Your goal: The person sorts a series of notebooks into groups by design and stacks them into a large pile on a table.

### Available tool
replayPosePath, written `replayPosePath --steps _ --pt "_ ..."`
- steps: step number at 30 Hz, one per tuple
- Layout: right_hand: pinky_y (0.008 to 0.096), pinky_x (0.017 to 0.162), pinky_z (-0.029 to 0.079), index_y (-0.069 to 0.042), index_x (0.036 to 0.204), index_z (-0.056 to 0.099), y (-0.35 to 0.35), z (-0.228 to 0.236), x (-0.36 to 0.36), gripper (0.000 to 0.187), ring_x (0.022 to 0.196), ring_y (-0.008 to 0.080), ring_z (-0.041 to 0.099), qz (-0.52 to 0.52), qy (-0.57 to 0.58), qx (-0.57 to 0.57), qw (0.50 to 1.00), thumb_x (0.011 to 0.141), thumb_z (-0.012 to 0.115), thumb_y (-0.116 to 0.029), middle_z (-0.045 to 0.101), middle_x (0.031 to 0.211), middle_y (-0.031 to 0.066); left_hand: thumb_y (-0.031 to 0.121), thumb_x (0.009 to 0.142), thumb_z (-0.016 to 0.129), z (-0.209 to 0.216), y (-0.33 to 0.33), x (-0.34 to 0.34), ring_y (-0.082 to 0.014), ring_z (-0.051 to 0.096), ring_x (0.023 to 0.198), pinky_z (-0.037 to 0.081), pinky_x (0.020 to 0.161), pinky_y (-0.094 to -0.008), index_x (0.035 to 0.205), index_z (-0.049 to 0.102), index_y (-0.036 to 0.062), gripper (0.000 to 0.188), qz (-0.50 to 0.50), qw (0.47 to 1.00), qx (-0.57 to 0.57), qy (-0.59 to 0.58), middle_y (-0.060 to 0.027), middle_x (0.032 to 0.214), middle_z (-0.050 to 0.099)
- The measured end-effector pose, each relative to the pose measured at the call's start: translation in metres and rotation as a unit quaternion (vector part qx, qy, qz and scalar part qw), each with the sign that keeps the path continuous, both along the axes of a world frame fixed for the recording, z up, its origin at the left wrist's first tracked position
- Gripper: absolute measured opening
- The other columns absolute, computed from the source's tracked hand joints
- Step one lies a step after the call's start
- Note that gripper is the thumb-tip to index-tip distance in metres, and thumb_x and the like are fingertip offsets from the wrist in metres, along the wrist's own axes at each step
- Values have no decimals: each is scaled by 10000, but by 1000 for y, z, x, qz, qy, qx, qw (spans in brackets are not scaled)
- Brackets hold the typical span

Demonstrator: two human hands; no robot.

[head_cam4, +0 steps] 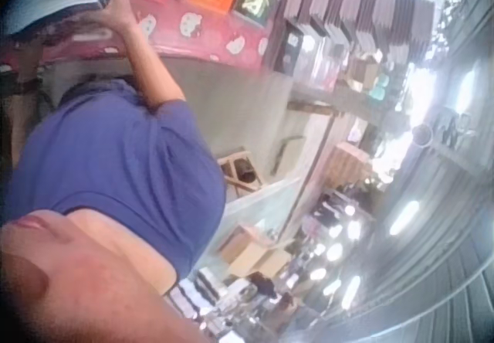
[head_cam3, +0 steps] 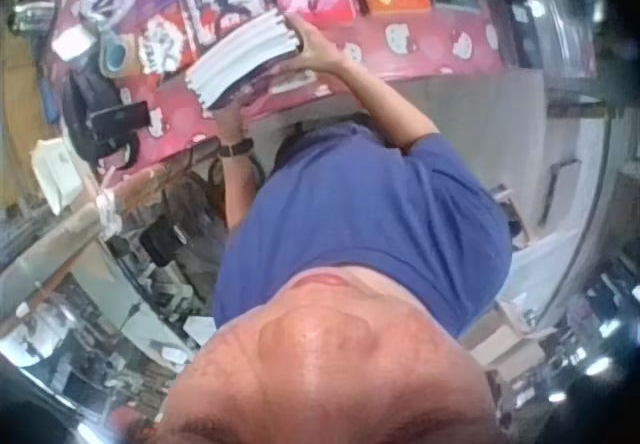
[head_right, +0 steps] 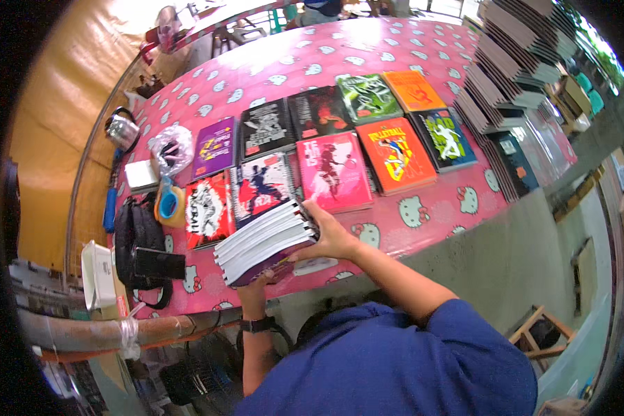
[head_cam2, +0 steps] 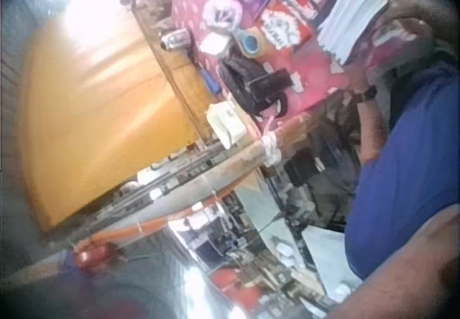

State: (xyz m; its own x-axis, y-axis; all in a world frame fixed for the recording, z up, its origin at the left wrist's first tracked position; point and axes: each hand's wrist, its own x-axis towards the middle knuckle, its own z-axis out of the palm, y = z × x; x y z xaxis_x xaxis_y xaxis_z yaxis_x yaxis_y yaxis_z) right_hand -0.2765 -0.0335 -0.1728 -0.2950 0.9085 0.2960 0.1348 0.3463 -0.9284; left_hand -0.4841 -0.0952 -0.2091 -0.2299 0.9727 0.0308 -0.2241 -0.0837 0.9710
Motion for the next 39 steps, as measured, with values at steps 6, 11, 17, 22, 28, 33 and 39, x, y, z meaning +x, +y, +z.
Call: replayPosePath --steps 6,11,17,22,28,33,39 --pt "315 862 411 7 1191 355 -42 2 143 926 972 208 526 -141 -57 0 988 469 875 -248 545 1021 135 23 605 780 -2 21 113 -122 570 794 476 723 -256 989 566 5 440 -203 979 11 17 -27 893 614" --pt "316 874 411 -15 1164 421 -84 10 261 875 991 197 530 -263 -39 13 964 451 880 -233 562 1028 115 46 590 802 -21 51 240 -134 581 789 481 720 -268 1031 514 17 527 -308 938 115 108 -46 900 618" --pt "320 933 365 -9 1267 384 -105 -14 368 925 1062 202 490 -332 -51 -40 941 487 854 -165 534 1132 121 12 579 792 -38 68 361 -143 550 878 451 800 -289 1083 484 -4 591 -389 917 79 37 -49 969 588" --pt "315 956 330 -34 1272 360 -106 -27 362 889 1107 179 425 -333 98 -66 935 534 838 -164 483 1158 79 -15 595 748 -45 71 379 -166 545 882 439 827 -310 1066 512 -14 527 -402 914 36 26 -79 970 574" --pt "326 926 356 -30 1250 356 -104 -17 357 926 1061 188 451 -408 80 -38 909 504 856 -250 490 1102 112 -24 614 730 -19 81 380 -172 551 886 435 833 -307 1040 563 -4 458 -448 886 -72 92 -64 976 589" --pt "295 932 356 -26 1276 356 -124 -21 368 903 1081 169 453 -351 77 -109 927 537 841 -210 503 1134 66 -34 631 715 -35 89 380 -173 562 838 461 778 -297 1015 576 4 411 -501 857 59 108 -59 953 592" --pt "294 956 337 -45 1262 431 -131 -22 370 670 1105 154 457 -290 307 -7 906 701 725 -266 501 1187 47 -46 630 721 -39 91 377 -156 562 779 477 709 -274 961 591 6 360 -515 846 62 123 -52 884 602"
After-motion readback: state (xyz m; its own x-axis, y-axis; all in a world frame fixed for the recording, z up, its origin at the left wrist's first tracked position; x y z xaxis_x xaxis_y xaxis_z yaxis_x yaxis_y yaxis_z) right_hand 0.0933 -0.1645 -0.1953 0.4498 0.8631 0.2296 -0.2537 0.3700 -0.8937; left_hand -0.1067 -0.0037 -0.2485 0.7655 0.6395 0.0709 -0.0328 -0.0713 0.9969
